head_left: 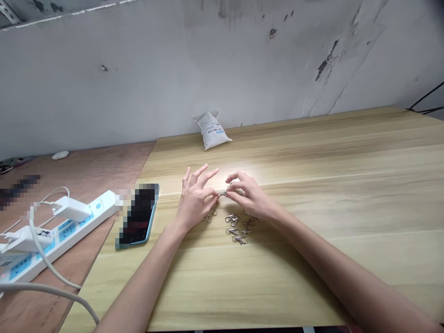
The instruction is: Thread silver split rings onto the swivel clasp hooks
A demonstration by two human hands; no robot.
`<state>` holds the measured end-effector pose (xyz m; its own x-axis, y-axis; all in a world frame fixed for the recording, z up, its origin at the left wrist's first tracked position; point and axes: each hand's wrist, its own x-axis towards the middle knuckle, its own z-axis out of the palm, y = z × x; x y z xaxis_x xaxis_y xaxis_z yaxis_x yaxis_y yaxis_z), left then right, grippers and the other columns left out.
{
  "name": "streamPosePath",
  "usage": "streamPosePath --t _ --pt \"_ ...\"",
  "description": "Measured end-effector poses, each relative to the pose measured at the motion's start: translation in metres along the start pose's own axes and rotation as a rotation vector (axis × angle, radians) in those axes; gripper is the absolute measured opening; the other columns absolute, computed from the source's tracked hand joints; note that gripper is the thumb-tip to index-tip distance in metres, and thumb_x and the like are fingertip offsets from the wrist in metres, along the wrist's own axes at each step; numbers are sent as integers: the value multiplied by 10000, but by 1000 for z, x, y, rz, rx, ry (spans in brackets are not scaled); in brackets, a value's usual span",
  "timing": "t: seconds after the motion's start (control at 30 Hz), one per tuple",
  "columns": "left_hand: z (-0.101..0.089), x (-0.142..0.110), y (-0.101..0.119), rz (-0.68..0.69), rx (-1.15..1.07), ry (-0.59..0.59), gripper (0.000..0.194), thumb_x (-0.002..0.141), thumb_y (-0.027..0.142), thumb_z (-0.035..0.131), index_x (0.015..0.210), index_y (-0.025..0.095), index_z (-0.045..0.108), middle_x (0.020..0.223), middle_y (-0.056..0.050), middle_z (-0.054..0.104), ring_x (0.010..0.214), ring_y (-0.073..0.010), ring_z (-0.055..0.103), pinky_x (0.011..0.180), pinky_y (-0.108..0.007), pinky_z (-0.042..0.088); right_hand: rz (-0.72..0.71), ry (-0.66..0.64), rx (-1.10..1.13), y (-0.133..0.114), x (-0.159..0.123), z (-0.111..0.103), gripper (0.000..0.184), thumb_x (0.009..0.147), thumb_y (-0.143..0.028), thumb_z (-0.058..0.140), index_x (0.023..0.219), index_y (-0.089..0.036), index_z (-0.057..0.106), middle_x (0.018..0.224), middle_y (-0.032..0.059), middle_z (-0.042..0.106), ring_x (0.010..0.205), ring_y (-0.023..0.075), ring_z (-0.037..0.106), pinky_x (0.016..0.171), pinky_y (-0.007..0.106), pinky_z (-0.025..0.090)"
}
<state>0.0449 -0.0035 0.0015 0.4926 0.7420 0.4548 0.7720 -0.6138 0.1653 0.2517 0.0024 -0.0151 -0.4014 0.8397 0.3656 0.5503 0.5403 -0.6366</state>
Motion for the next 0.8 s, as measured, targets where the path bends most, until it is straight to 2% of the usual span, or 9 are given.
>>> streamPosePath --t 0.13,0.27,0.4,0.6,0.8 --pt "2 0 8 68 176 63 203 871 175 589 704 235 688 1446 6 508 1410 -280 361 1185 -629 143 -31 16 -16 -4 0 2 149 916 -246 569 811 -214 669 1061 64 632 1029 217 599 957 445 446" --pt "1 -1 9 77 230 90 202 869 158 573 710 232 674 1443 7 512 1405 -278 369 1188 -620 142 -56 42 -8 -11 -2 5 138 908 -212 572 793 -211 648 1049 64 626 1066 218 574 979 455 410" --pt "0 -2 4 12 168 113 140 856 222 612 738 235 686 1437 -19 517 1398 -281 371 1184 -596 174 -35 63 23 -12 -2 7 121 895 -211 590 795 -213 657 1035 62 624 1056 220 575 973 459 407" --pt "-2 -3 -3 20 53 140 115 838 258 649 755 294 719 1413 36 536 1391 -244 365 1172 -561 220 60 86 149 0 1 5 140 875 -249 612 750 -215 664 994 64 634 961 211 614 807 365 506" --pt "-3 -2 0 14 28 181 123 845 285 654 743 288 722 1411 24 538 1386 -242 371 1162 -548 247 86 60 93 -1 1 3 122 871 -232 626 762 -214 680 987 51 645 979 205 600 865 376 484"
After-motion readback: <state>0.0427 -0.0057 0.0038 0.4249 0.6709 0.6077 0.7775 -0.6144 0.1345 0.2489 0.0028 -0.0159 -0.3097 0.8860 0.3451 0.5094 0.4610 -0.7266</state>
